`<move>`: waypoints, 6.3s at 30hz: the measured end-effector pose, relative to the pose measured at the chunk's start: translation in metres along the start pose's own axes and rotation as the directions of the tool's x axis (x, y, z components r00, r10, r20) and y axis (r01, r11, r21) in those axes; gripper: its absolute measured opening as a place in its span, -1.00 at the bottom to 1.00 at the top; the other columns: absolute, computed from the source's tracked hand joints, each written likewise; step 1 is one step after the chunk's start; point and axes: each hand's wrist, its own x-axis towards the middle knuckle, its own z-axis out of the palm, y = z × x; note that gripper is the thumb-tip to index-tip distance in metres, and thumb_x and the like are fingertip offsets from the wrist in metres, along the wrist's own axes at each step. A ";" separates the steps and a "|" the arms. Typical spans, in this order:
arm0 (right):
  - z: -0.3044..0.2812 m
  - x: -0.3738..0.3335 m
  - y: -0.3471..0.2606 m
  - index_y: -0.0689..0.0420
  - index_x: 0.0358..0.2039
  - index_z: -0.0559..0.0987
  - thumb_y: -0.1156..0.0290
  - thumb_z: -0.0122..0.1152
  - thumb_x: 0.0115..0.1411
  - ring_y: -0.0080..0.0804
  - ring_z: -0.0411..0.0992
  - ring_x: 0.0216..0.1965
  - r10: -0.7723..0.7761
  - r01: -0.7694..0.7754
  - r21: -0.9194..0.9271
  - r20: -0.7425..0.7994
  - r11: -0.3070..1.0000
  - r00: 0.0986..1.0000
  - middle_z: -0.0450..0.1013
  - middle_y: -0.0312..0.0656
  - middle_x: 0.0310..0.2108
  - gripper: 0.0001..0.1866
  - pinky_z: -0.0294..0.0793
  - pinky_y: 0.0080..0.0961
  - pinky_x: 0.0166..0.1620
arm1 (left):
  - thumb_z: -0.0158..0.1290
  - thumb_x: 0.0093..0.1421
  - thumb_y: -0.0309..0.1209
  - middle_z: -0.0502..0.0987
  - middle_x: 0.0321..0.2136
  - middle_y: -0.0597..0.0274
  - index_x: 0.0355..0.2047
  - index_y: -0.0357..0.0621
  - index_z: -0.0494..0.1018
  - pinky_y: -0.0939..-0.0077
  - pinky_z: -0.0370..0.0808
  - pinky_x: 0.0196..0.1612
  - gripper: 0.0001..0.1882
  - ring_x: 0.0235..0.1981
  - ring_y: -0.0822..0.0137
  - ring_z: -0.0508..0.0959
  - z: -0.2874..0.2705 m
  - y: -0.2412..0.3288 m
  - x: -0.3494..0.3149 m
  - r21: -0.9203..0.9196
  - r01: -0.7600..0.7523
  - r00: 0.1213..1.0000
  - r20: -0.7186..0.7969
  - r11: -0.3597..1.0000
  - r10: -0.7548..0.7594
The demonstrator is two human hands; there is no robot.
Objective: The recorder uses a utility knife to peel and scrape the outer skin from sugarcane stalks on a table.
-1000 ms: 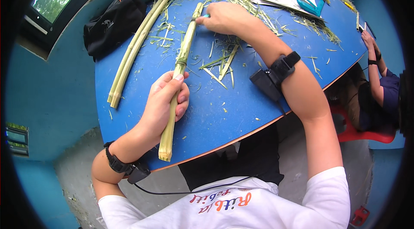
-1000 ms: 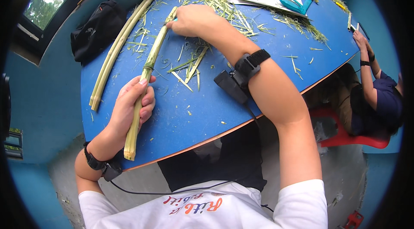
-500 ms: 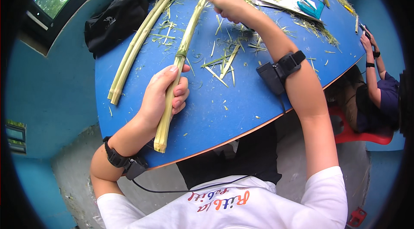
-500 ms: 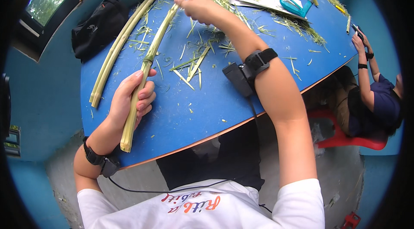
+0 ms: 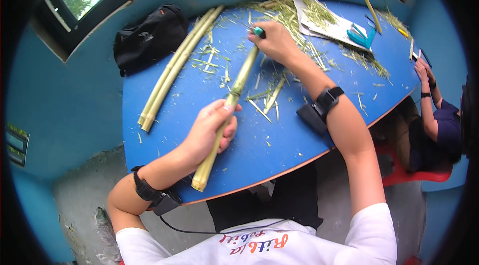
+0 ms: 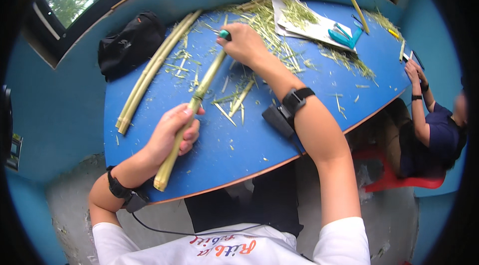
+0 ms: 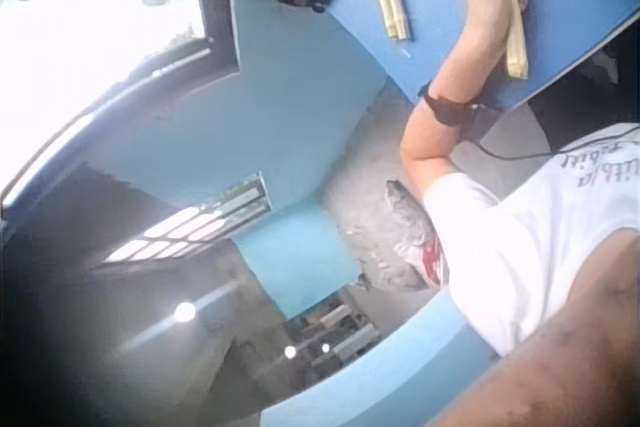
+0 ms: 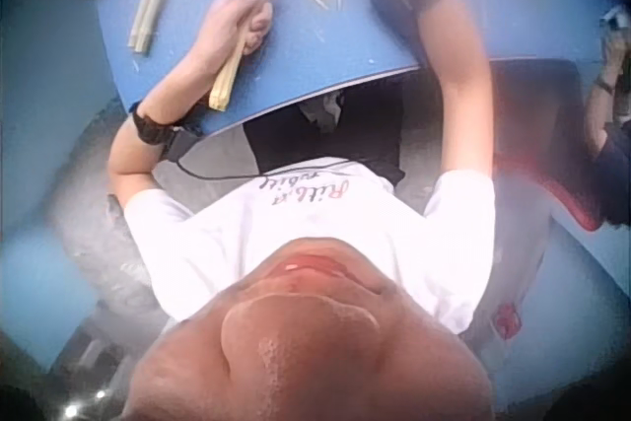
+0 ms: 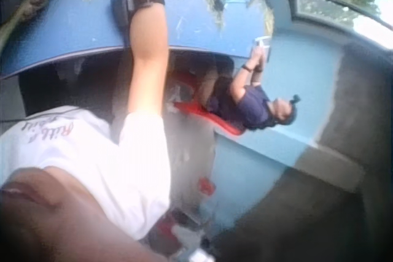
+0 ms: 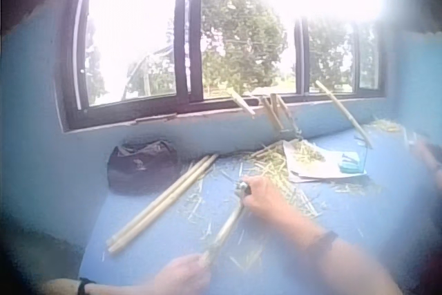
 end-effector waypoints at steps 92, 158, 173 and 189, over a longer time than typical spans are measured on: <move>-0.003 -0.023 -0.043 0.29 -0.47 0.52 0.04 -0.19 0.25 0.09 0.41 -0.38 0.058 0.006 -0.153 0.409 0.988 0.911 0.45 0.11 -0.48 -0.47 0.33 -0.11 -0.27 | -0.27 0.15 -0.45 0.14 -0.66 0.40 0.00 -0.10 0.16 0.71 0.18 -0.77 -0.63 -0.75 0.58 0.18 -0.017 -0.011 0.025 -0.707 0.202 0.955 0.295 0.677 0.023; -0.003 -0.029 -0.062 0.27 -0.36 0.55 0.05 -0.16 0.25 0.09 0.43 -0.30 0.031 0.009 -0.076 0.512 0.997 0.858 0.47 0.13 -0.40 -0.50 0.37 -0.15 -0.18 | -0.20 0.11 -0.44 0.13 -0.69 0.41 -0.14 -0.05 0.26 0.67 0.19 -0.74 -0.72 -0.76 0.55 0.18 -0.022 -0.014 0.022 -0.600 0.103 0.984 0.179 0.793 0.007; 0.006 -0.023 -0.037 0.25 -0.35 0.56 -0.01 -0.21 0.25 0.04 0.45 -0.24 0.216 -0.132 -0.237 0.372 0.962 0.903 0.49 0.08 -0.34 -0.44 0.40 -0.13 -0.15 | -0.15 0.09 -0.47 0.12 -0.69 0.40 -0.14 -0.02 0.22 0.67 0.17 -0.74 -0.72 -0.75 0.55 0.18 -0.015 -0.016 0.015 -0.551 0.176 0.973 0.224 0.816 -0.058; 0.007 -0.020 -0.065 0.28 -0.39 0.55 0.01 -0.14 0.23 0.10 0.43 -0.31 0.062 -0.065 -0.013 0.533 0.998 0.844 0.47 0.13 -0.42 -0.47 0.38 -0.15 -0.19 | -0.17 0.13 -0.41 0.12 -0.73 0.42 -0.18 -0.03 0.30 0.68 0.21 -0.77 -0.77 -0.79 0.56 0.20 -0.029 -0.004 0.005 -0.547 0.144 0.987 0.137 0.825 -0.081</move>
